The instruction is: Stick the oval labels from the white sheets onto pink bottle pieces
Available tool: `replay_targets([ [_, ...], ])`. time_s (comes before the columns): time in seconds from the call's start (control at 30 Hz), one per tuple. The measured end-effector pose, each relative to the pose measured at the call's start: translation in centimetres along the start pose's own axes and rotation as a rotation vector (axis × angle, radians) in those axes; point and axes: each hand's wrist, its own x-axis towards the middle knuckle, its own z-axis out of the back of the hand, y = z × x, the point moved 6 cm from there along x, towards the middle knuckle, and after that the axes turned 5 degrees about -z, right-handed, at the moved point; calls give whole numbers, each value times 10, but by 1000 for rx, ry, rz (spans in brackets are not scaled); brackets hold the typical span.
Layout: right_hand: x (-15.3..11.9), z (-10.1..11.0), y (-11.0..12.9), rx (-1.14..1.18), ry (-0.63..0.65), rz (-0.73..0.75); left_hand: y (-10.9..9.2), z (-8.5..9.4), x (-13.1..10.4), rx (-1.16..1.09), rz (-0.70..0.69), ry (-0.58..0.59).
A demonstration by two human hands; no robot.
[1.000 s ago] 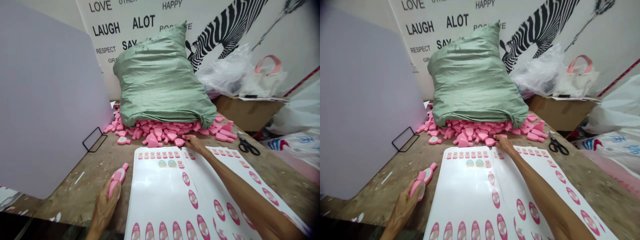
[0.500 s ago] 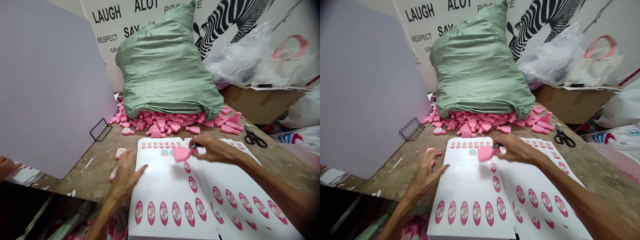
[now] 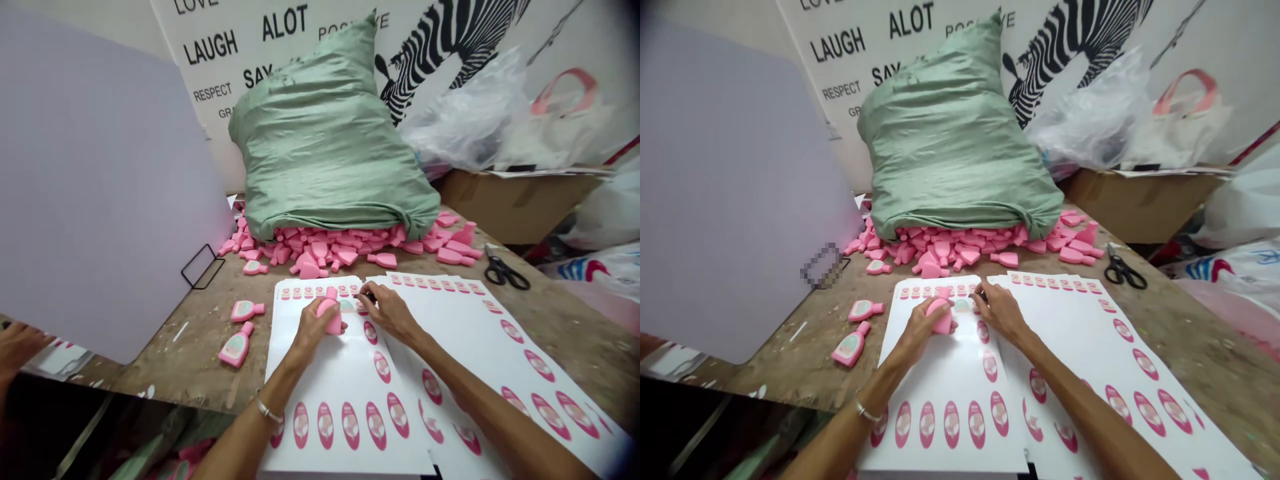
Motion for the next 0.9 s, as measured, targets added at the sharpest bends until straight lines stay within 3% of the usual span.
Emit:
replay_targets([
  [0.1, 4, -20, -1, -79, -25, 31, 13, -5, 22, 33, -6, -17],
  [0.2, 2, -27, -3, -118, -20, 52, 24, -6, 27, 57, 4, -20],
  [0.7, 4, -30, -6, -83, -3, -14, 29, -4, 27, 87, 22, 1],
  [0.9, 7, -22, -6, -46, 7, 9, 28, -4, 27, 83, 21, 12],
])
